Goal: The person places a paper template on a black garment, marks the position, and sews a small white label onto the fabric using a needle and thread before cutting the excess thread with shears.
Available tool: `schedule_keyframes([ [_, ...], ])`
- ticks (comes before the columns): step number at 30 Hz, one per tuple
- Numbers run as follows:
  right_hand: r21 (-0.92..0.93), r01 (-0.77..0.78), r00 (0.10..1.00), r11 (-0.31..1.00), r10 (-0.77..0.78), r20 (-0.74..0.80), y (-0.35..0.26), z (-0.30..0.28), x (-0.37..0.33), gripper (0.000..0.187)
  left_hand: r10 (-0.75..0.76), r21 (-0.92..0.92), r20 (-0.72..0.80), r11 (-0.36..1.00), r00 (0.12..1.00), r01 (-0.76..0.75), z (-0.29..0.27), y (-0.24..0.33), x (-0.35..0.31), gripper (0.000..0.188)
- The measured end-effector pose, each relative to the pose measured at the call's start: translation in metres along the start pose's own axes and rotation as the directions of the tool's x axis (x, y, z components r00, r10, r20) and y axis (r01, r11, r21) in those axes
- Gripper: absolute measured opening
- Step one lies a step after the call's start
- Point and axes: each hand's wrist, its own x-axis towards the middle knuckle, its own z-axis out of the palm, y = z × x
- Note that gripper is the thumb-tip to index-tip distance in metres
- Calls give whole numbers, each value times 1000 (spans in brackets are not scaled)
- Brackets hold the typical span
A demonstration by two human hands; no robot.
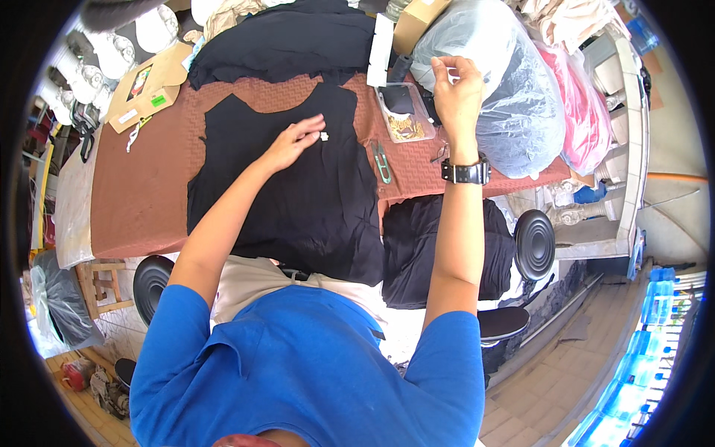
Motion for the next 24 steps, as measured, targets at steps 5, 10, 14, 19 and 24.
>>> schedule_keyframes([
  [5,271,48,985,961,-90,145,-32,-4,-4,17,122,-246,-121,958,985,-149,-2,96,18,56],
  [10,621,-53,957,782,-137,254,-85,17,-25,13,232,-577,22,798,973,-177,9,182,12,37],
  [14,953,-265,957,148,-83,279,-66,-14,-28,12,272,-427,-37,866,962,-261,-15,179,-21,22],
  [19,899,-410,911,153,12,413,-45,-59,-62,11,85,-311,-66,945,994,-101,-39,152,-78,21],
  [24,565,-389,798,728,-42,602,-78,-29,-120,26,-38,-236,10,971,999,40,-25,144,-85,19],
])
